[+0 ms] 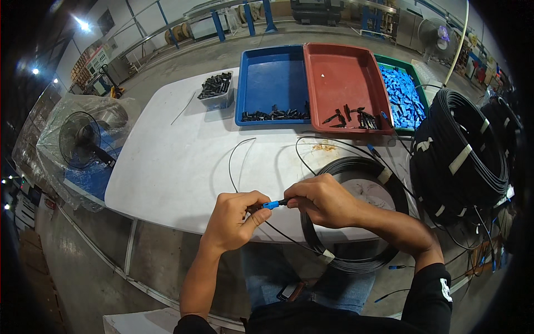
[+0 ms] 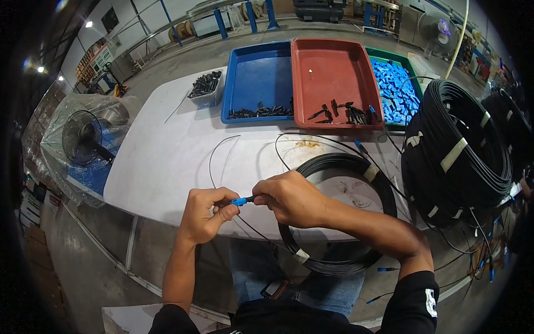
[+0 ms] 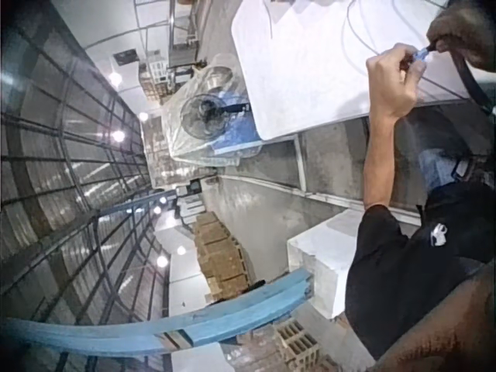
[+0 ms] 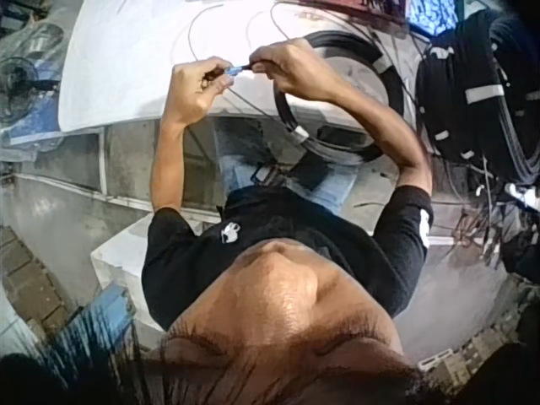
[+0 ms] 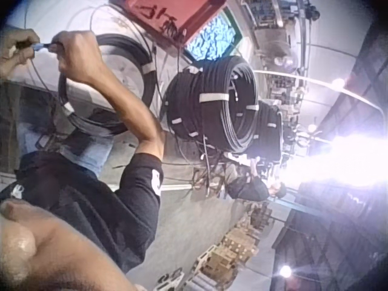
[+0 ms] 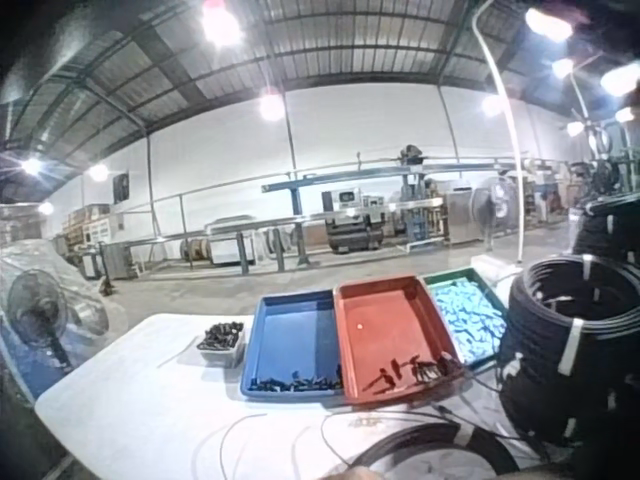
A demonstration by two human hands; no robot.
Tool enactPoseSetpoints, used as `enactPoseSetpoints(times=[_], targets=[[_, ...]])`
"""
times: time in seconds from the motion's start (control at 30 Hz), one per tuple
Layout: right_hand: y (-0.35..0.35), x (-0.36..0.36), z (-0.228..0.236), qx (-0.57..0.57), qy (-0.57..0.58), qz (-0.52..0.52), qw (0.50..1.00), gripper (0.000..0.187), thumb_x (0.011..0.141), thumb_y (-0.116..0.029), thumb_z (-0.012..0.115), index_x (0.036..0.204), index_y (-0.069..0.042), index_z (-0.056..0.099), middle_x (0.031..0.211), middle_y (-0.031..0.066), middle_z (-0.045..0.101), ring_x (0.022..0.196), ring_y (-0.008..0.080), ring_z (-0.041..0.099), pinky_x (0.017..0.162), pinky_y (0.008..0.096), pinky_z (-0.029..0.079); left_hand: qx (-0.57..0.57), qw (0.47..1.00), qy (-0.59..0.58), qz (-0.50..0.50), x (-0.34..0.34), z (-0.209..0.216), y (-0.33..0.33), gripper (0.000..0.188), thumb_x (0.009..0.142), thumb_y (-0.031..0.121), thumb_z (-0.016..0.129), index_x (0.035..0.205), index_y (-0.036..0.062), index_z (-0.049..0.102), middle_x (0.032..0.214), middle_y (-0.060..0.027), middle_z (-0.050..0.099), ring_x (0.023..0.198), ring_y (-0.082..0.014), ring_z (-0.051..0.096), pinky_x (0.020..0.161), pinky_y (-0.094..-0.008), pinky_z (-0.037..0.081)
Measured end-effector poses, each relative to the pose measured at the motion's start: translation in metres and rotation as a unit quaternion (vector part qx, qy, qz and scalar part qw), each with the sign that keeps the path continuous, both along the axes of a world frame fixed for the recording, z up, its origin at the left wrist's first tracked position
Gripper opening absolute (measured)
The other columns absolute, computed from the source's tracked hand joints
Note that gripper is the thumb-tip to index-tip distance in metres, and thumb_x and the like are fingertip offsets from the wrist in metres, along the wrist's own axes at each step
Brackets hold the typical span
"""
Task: The person stacks a cable coil onto an existing pile, sorts through small plastic components in a container, and then attaches black connectors and blue protective caps onto the wire ends of another cable coil by hand.
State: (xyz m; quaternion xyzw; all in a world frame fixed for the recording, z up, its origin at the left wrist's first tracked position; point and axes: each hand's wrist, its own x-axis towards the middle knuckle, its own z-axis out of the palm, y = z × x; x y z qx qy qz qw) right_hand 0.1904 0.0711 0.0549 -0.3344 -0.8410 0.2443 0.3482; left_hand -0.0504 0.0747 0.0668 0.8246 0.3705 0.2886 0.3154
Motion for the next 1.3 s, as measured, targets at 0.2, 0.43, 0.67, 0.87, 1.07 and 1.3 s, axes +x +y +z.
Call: enactPoseSetpoints(times=[0.2,0.43,0.67,0.87,1.07,1.3], targets=[[0.002,0.003,0.004,-0.016,-0.014,0.009,1.000,0.010,0.081,0.000,0.068,0.090,0.004,0.068,0.076,0.0202,0.068,0.070,0.0374,0.067,0.063,0.0425,0.051,-0.115,0.991,-0.065,-0.025,0.001,-0.002,0.009,0.025,0.082,0.016,0.064,0.086,-0.0072,0.070,0.069,-0.0116,0.069,0.063,-0.0164,0.067,0.063,-0.0276,0.054],[0.004,0.006,0.004,-0.015,-0.016,0.010,1.000,0.010,0.080,0.001,0.067,0.089,0.005,0.068,0.076,0.0215,0.068,0.070,0.0383,0.068,0.065,0.0427,0.052,-0.141,0.967,-0.173,-0.123,-0.004,-0.016,0.022,0.039,0.079,0.025,0.058,0.093,-0.0096,0.069,0.073,-0.0142,0.070,0.066,-0.0181,0.068,0.063,-0.0283,0.054],[0.005,0.007,0.003,-0.016,-0.011,0.006,1.000,0.011,0.078,0.003,0.066,0.088,0.005,0.068,0.075,0.0215,0.068,0.069,0.0384,0.068,0.065,0.0426,0.053,-0.163,0.970,-0.137,-0.116,0.003,-0.010,0.022,0.035,0.083,0.025,0.062,0.090,-0.0080,0.070,0.071,-0.0114,0.069,0.064,-0.0155,0.065,0.061,-0.0271,0.052],[0.003,0.006,-0.006,0.029,-0.056,-0.004,0.998,0.015,0.073,0.003,0.068,0.088,0.002,0.064,0.079,0.0174,0.070,0.072,0.0383,0.068,0.064,0.0449,0.053,-0.068,0.996,0.031,-0.054,0.014,-0.005,0.020,0.016,0.086,0.012,0.067,0.083,-0.0032,0.070,0.065,-0.0117,0.068,0.060,-0.0192,0.067,0.058,-0.0301,0.051],[-0.001,0.001,-0.015,0.070,-0.121,-0.053,0.989,0.017,0.071,0.000,0.066,0.088,-0.003,0.062,0.082,0.0139,0.069,0.071,0.0383,0.067,0.062,0.0468,0.052,0.046,0.984,0.161,-0.056,0.014,0.006,0.023,0.009,0.085,0.005,0.065,0.081,-0.0026,0.069,0.066,-0.0139,0.068,0.060,-0.0261,0.068,0.058,-0.0322,0.051],[-0.006,-0.004,-0.018,0.068,-0.092,-0.050,0.992,0.020,0.070,0.000,0.066,0.090,-0.003,0.062,0.083,0.0131,0.069,0.068,0.0379,0.066,0.058,0.0474,0.052,0.128,0.989,0.063,0.032,0.022,-0.020,0.010,0.004,0.073,0.002,0.067,0.070,0.0002,0.065,0.061,-0.0151,0.061,0.055,-0.0355,0.060,0.052,-0.0413,0.046]])
